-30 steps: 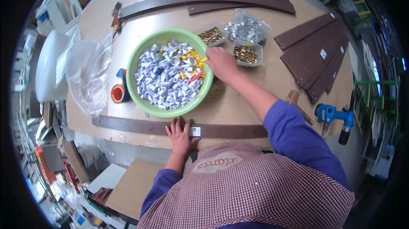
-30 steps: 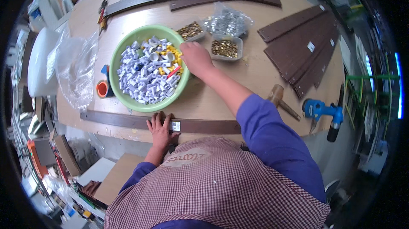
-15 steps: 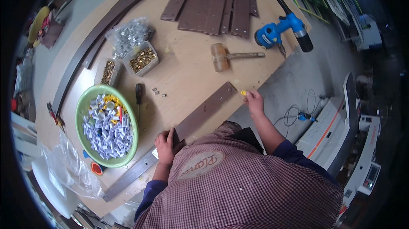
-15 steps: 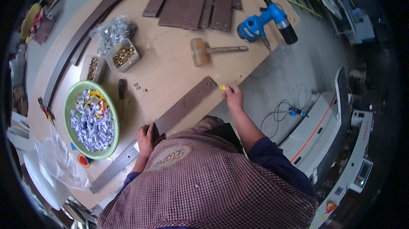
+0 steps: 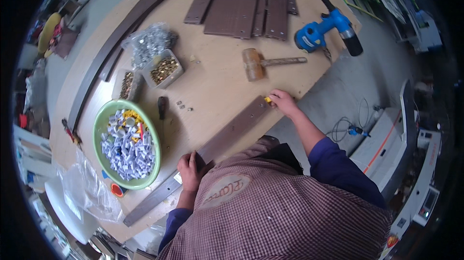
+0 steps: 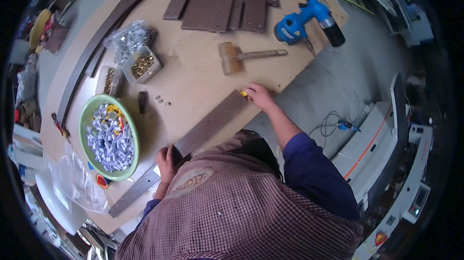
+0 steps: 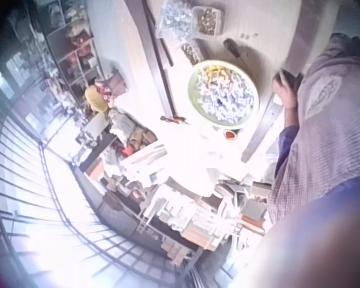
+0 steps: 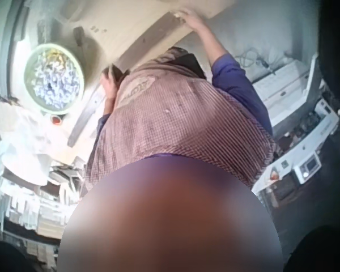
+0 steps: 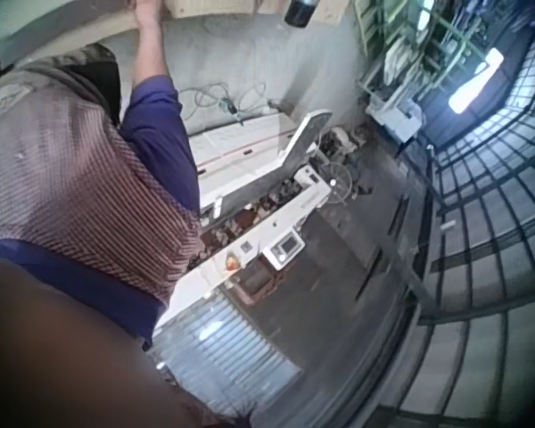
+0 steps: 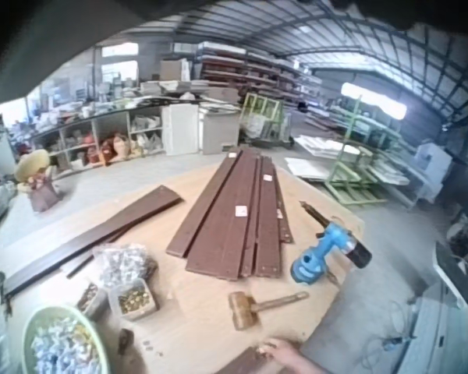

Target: The person inserts plastic dowels into pre-drilled holes on wooden planks, then uses a rubber mallet to tap them flush. They also insert metal screws into the dowels using a screwdriver. The person repeats this process on multiple planks.

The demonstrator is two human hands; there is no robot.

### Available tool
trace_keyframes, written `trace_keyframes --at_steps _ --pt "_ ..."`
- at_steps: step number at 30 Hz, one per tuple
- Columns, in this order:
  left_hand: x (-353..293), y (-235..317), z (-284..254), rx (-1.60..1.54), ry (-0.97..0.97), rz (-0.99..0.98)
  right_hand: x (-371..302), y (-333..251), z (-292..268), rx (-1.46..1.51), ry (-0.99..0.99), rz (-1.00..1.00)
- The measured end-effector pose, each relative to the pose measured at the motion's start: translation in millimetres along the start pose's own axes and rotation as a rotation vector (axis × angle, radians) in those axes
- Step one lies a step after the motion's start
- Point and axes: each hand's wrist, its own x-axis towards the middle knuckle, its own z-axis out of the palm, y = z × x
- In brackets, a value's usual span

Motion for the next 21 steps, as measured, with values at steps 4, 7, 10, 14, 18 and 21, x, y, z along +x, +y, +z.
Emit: trace_keyframes --at_steps 4,7,10,14,18,21 --pt "-2.5 2.1 -6.2 0.0 0.004 -0.039 6.7 -12.7 -5.2 -0.135 -0.134 -0.092" --pt "-3.5 -0.5 -14.4 -0.025 0.016 -0.034 9.6 -24.7 -1.0 -0.247 -0.166 -0.182" --pt "-6.5 -1.3 -21.2 -0.04 0.015 -0.029 7.0 -28.8 10.8 -0.207 -0.139 -0.153" --pt "-5.3 -2.9 -23.5 -0.009 0.046 -0.048 6.7 -22.0 34.9 -0.111 0.15 -0.105" --pt "0.6 -2.4 -21.4 -0.024 0.067 -0.053 10.3 -13.5 49.6 -0.045 0.383 -0.111" --pt "3.6 -0.6 -23.7 -0.028 0.061 -0.074 12.1 -11.9 53.2 0.01 0.413 -0.054"
